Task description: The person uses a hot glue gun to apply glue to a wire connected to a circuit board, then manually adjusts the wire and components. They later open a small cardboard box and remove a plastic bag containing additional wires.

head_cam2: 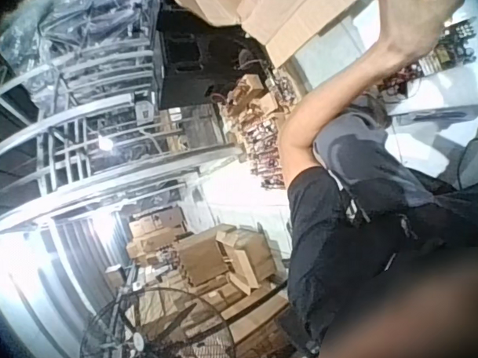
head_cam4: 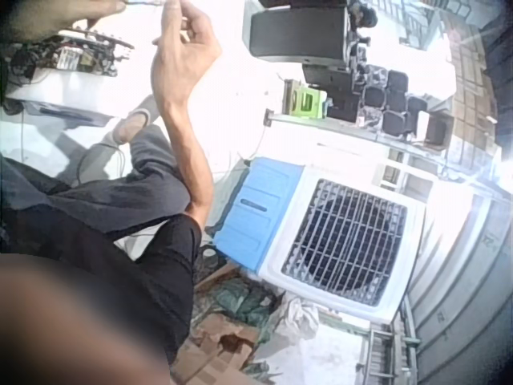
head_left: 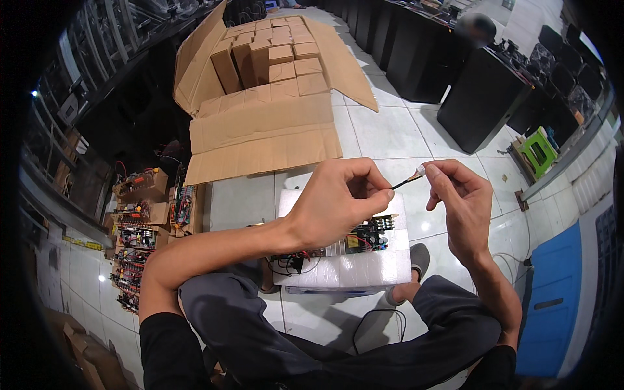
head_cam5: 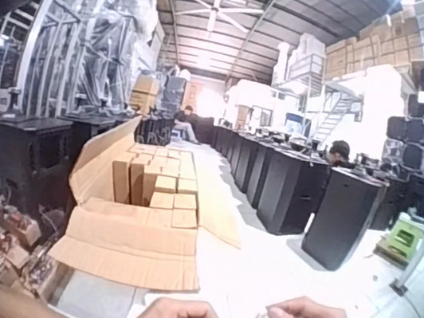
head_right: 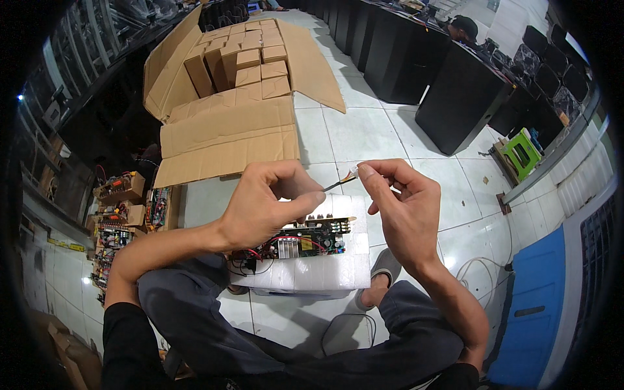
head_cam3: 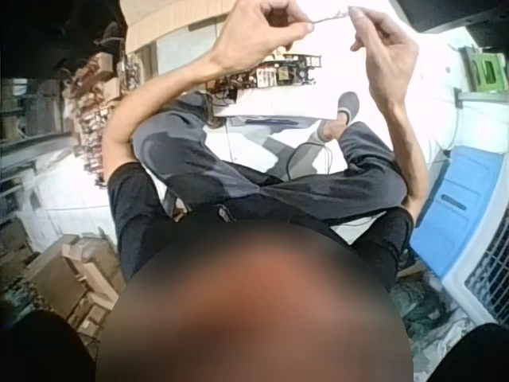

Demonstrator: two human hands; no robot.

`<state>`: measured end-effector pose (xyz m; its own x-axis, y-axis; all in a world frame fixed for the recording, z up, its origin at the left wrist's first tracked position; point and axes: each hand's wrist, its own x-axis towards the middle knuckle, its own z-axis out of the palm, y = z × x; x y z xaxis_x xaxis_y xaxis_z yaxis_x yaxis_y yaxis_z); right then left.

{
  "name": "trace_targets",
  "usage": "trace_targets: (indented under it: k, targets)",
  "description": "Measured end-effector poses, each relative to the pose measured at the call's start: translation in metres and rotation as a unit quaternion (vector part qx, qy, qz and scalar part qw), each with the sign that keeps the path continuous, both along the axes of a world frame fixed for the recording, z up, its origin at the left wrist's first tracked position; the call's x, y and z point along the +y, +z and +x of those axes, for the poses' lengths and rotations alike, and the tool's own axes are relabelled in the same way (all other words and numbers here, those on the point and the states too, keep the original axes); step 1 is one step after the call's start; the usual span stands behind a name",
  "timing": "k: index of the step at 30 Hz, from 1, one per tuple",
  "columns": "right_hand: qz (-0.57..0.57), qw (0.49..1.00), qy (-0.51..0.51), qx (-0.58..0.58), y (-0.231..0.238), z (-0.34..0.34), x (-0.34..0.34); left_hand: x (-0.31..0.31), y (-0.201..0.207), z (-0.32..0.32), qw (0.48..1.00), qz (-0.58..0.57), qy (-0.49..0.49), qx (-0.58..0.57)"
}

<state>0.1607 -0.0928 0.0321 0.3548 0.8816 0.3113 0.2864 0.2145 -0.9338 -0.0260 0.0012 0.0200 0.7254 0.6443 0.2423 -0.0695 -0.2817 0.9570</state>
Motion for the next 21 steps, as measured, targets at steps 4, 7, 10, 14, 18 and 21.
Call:
trace_targets:
  k: [4,7,10,14,18,21]
  targets:
    - [-0.003,1.000,0.004,0.010,-0.0014,0.0003,-0.0006,0.0000,-0.0017,0.0008,1.000,0.003,-0.003,-0.002]
    - [-0.010,1.000,0.007,0.015,-0.0009,-0.0004,-0.0008,-0.0005,-0.0017,0.0003,1.000,0.004,-0.004,-0.001]
    - [-0.010,1.000,0.007,0.018,-0.0002,-0.0009,-0.0006,-0.0001,-0.0023,0.0005,1.000,0.005,-0.005,-0.004]
    - [-0.009,1.000,0.006,0.015,-0.0008,0.0001,-0.0005,0.0000,-0.0022,0.0004,1.000,0.009,0.000,-0.002]
    - [-0.008,1.000,0.006,0.019,-0.0017,0.0008,-0.0008,-0.0005,-0.0012,0.0003,1.000,0.017,0.006,0.000]
    - [-0.008,1.000,0.008,0.024,-0.0019,0.0002,-0.0007,-0.0004,-0.0011,-0.0006,1.000,0.013,0.008,-0.001]
